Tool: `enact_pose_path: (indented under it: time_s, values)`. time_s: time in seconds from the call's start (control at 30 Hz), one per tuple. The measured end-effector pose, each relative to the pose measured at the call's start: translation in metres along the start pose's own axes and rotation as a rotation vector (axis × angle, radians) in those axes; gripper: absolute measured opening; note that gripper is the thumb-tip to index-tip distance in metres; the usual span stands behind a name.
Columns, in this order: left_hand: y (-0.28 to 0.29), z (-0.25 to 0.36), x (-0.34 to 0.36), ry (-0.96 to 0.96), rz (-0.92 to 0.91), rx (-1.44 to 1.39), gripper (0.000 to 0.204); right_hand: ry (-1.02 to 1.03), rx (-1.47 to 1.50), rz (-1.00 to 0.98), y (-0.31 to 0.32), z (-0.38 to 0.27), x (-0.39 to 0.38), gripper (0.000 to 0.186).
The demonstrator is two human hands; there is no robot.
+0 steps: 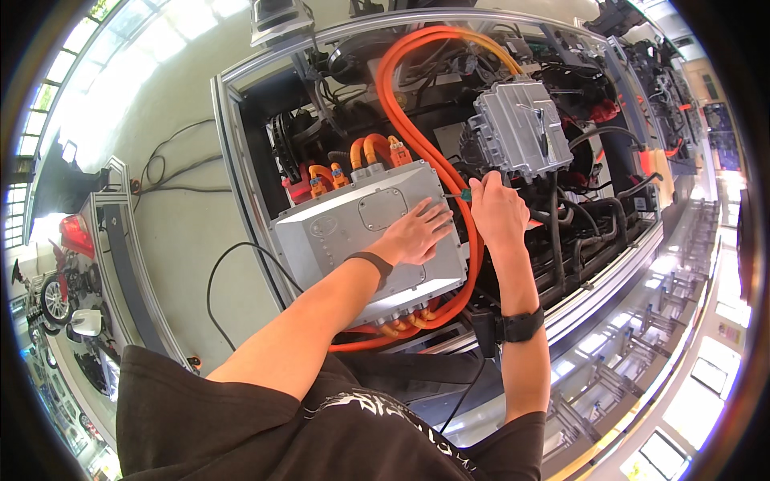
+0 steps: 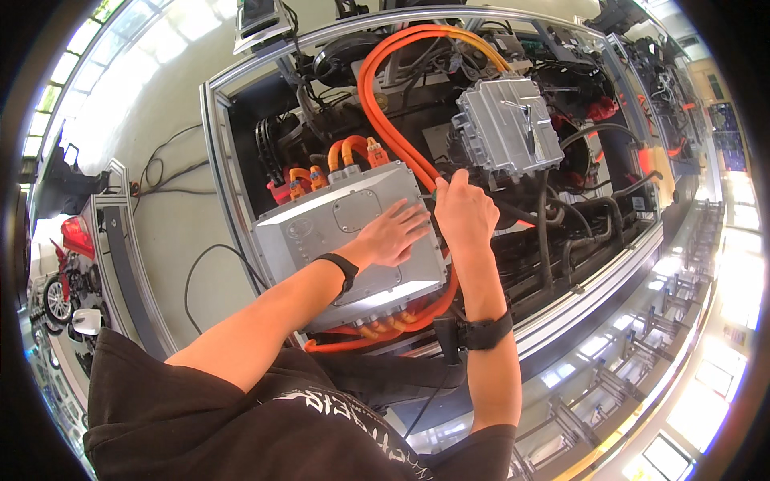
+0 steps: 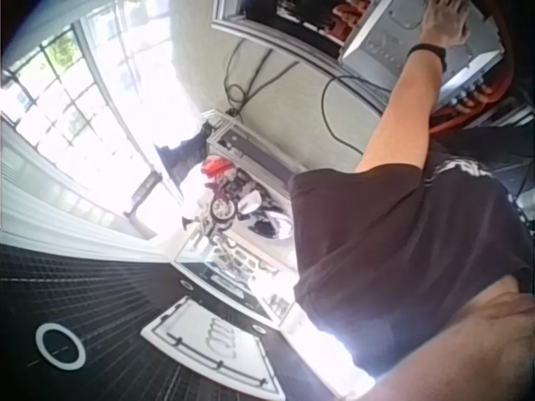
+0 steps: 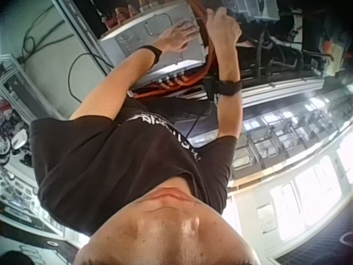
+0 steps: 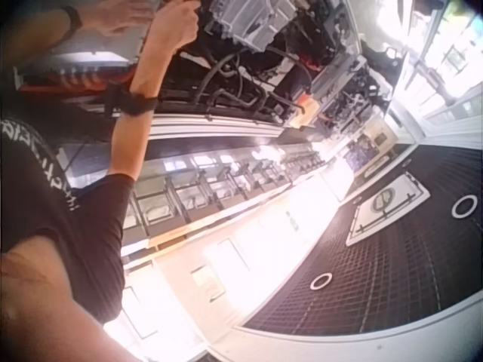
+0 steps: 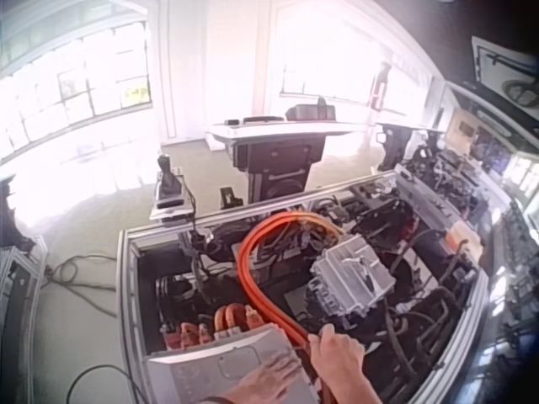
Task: Working on the engine compartment of an electric vehicle, manipulating high-voltage orange cables and electrical components.
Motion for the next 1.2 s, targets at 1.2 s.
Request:
enact_pose_path:
  time_s: [1.2]
  values:
    - [0.007, -0.013, 0.016, -0.012, 0.024, 0.020, 0.058, 0.485, 0.292, 0.252, 0.013, -0.045, 0.002, 0.043]
Point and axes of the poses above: each hand's wrist, its own x-axis towards the middle knuckle, its own y-axis out of the back of the hand, z = x × y, the point moved 10 cm from there along x, towards the middle knuckle, and after that the axes turned 1 degree about y, right-handed, at the moved point
